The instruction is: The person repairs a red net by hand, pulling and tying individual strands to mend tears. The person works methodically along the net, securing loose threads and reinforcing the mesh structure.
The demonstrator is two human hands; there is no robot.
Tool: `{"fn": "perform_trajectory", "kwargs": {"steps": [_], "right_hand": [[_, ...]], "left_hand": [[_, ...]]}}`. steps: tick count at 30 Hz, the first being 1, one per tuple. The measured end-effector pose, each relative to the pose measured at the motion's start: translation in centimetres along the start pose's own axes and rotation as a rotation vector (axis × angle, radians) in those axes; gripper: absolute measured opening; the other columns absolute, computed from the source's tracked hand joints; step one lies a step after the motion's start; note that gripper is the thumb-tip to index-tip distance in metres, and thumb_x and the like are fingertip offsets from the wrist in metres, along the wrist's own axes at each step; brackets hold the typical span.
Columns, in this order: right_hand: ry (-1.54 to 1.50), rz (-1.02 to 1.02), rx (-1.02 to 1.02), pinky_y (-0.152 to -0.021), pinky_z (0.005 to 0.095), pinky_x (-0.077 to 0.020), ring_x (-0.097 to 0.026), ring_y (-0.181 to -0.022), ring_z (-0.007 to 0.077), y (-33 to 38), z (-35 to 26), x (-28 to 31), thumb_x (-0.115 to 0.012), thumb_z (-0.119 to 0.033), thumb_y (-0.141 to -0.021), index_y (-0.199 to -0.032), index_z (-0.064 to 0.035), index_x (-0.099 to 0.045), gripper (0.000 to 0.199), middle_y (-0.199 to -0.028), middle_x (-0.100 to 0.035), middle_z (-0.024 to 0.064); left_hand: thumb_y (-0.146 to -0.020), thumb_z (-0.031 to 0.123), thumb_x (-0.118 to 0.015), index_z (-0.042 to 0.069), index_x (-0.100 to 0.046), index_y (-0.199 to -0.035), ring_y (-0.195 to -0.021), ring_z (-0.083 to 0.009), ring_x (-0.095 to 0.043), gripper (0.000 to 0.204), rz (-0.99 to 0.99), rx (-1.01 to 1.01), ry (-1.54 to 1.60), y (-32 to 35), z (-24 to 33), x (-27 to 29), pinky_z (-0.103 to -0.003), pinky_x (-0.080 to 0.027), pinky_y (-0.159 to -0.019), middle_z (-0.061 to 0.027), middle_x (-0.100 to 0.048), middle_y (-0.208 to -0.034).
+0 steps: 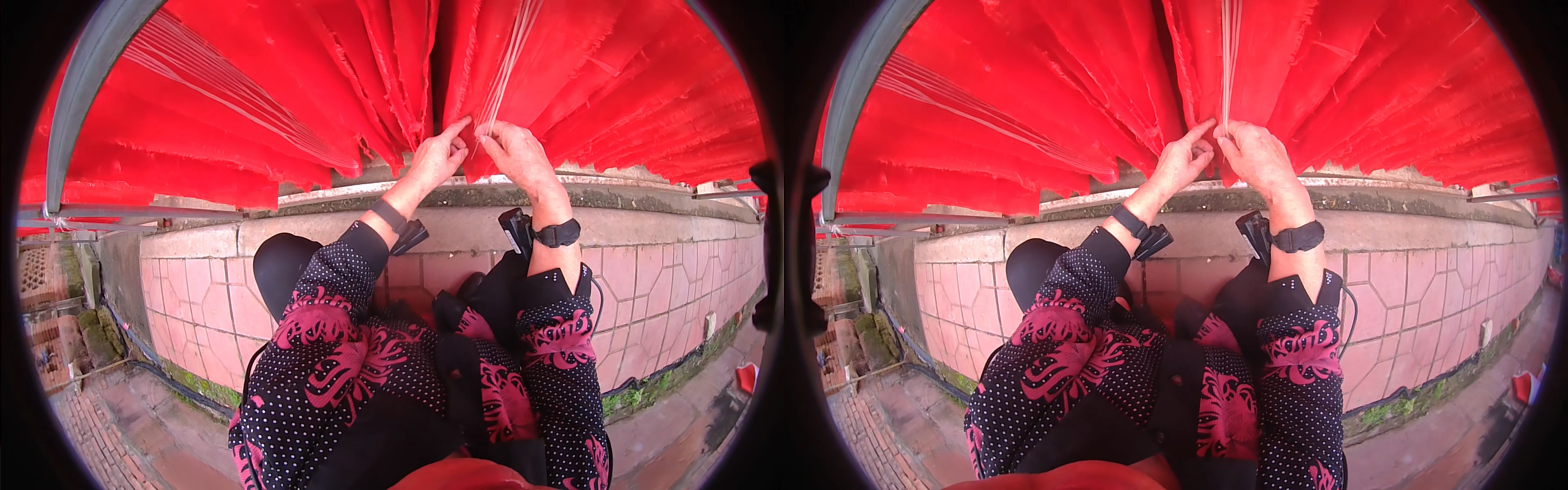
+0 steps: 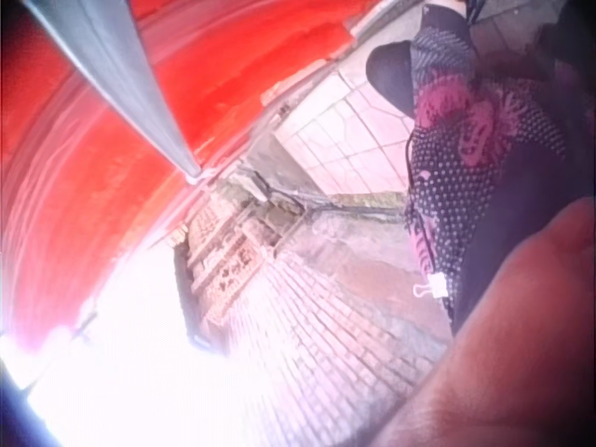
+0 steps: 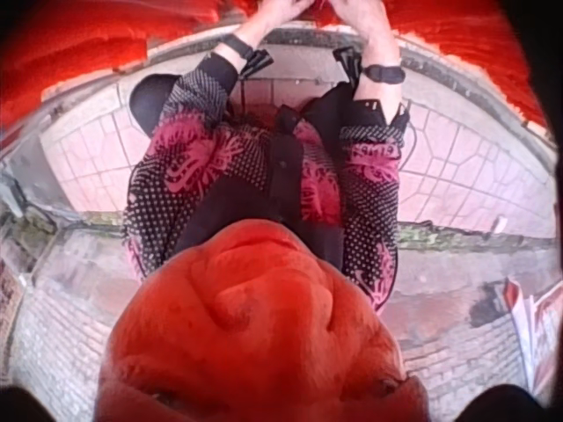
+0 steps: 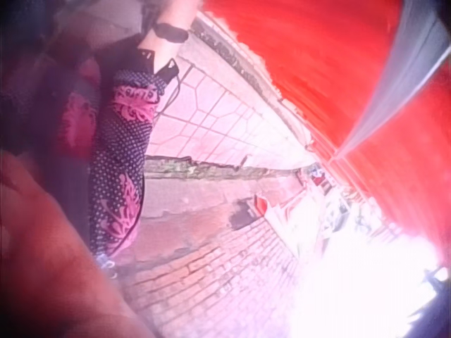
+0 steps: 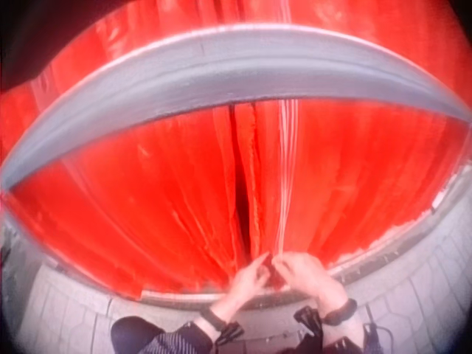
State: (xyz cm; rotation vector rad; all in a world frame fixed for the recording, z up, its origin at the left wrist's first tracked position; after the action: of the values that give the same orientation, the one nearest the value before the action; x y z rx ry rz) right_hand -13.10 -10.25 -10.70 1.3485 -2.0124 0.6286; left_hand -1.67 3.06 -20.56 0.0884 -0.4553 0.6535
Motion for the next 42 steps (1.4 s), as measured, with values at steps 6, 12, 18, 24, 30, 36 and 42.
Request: {"fn": "perform_trajectory", "kwargs": {"steps": [6,12,18,24,30,36,42], "right_hand": [[-0.015,0.033,-0.001,-0.077,0.0341,-0.0518,-0.069,-0.087,0.0255,0.1,-0.1,0.3,-0.063,-0.017,-0.091,-0.107,-0.0037,-0.066,0.021,-0.092,-0.070,0.0144],[0.004,0.004,-0.101,-0.083,0.0403,-0.0516,-0.066,-0.097,0.0329,0.2,-0.3,1.1,-0.061,-0.024,-0.091,-0.105,-0.0091,-0.067,0.021,-0.098,-0.069,0.0150],[0.033,0.007,-0.128,-0.082,0.0405,-0.0514,-0.065,-0.097,0.0340,0.1,-0.1,1.5,-0.061,-0.024,-0.092,-0.105,-0.0073,-0.067,0.022,-0.096,-0.069,0.0165],[-0.041,-0.032,-0.074,-0.083,0.0420,-0.0504,-0.065,-0.097,0.0356,0.0,0.3,0.9,-0.060,-0.026,-0.092,-0.104,-0.0043,-0.067,0.026,-0.095,-0.069,0.0186],[0.023,-0.081,-0.025,-0.084,0.0422,-0.0499,-0.064,-0.097,0.0366,-0.2,0.4,0.2,-0.059,-0.025,-0.092,-0.105,-0.0037,-0.067,0.026,-0.100,-0.067,0.0197],[-0.024,-0.149,0.050,-0.083,0.0407,-0.0506,-0.065,-0.096,0.0348,-0.4,0.8,-1.2,-0.059,-0.021,-0.092,-0.105,-0.0024,-0.066,0.024,-0.098,-0.068,0.0196],[-0.044,-0.218,0.048,-0.086,0.0391,-0.0518,-0.066,-0.096,0.0330,-1.0,1.7,-2.3,-0.060,-0.015,-0.090,-0.109,-0.0017,-0.065,0.024,-0.100,-0.069,0.0181]], "left_hand": [[-0.088,0.006,-0.063,0.012,-0.013,-0.156,-0.075,-0.0106,-0.063,0.085,0.010,0.196,0.062,-0.9,-2.7,1.2,-0.027,-0.053,-0.073,-0.0050,-0.068,-0.086],[-0.083,0.008,-0.064,0.000,-0.017,-0.153,-0.079,-0.0165,-0.067,0.085,0.121,0.222,0.163,-1.3,-5.8,1.8,-0.029,-0.052,-0.079,-0.0080,-0.071,-0.084],[-0.083,0.018,-0.068,-0.006,-0.022,-0.150,-0.085,-0.0203,-0.068,0.084,0.216,0.235,0.162,-1.6,-7.9,2.0,-0.030,-0.052,-0.082,-0.0093,-0.072,-0.089],[-0.077,0.033,-0.081,-0.002,-0.024,-0.151,-0.097,-0.0217,-0.063,0.100,0.191,0.280,0.104,-1.8,-6.0,1.7,-0.032,-0.051,-0.085,-0.0160,-0.064,-0.111],[-0.079,0.028,-0.080,0.001,-0.032,-0.149,-0.131,-0.0282,-0.044,0.089,0.026,0.179,0.277,-2.1,-1.6,0.9,-0.039,-0.036,-0.109,-0.0227,-0.045,-0.142],[-0.090,0.037,-0.069,-0.001,-0.043,-0.143,-0.129,-0.0271,-0.047,0.070,-0.021,0.051,0.592,-2.4,-0.1,0.2,-0.038,-0.036,-0.108,-0.0219,-0.052,-0.135],[-0.093,0.016,-0.067,-0.003,-0.065,-0.113,-0.082,-0.0137,-0.065,0.028,0.102,0.054,0.627,-3.0,-0.6,-0.6,-0.027,-0.054,-0.077,-0.0079,-0.070,-0.092]]}}
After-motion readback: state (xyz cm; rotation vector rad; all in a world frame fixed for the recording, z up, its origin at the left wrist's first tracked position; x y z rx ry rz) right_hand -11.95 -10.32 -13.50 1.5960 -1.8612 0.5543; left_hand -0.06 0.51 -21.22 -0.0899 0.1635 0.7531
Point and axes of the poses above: each hand's wrist, its own y-axis away from the middle knuckle, its own x-axis out of the back of the hand, z = x × y, the point moved 1 cm from there along -y, towards the middle knuckle
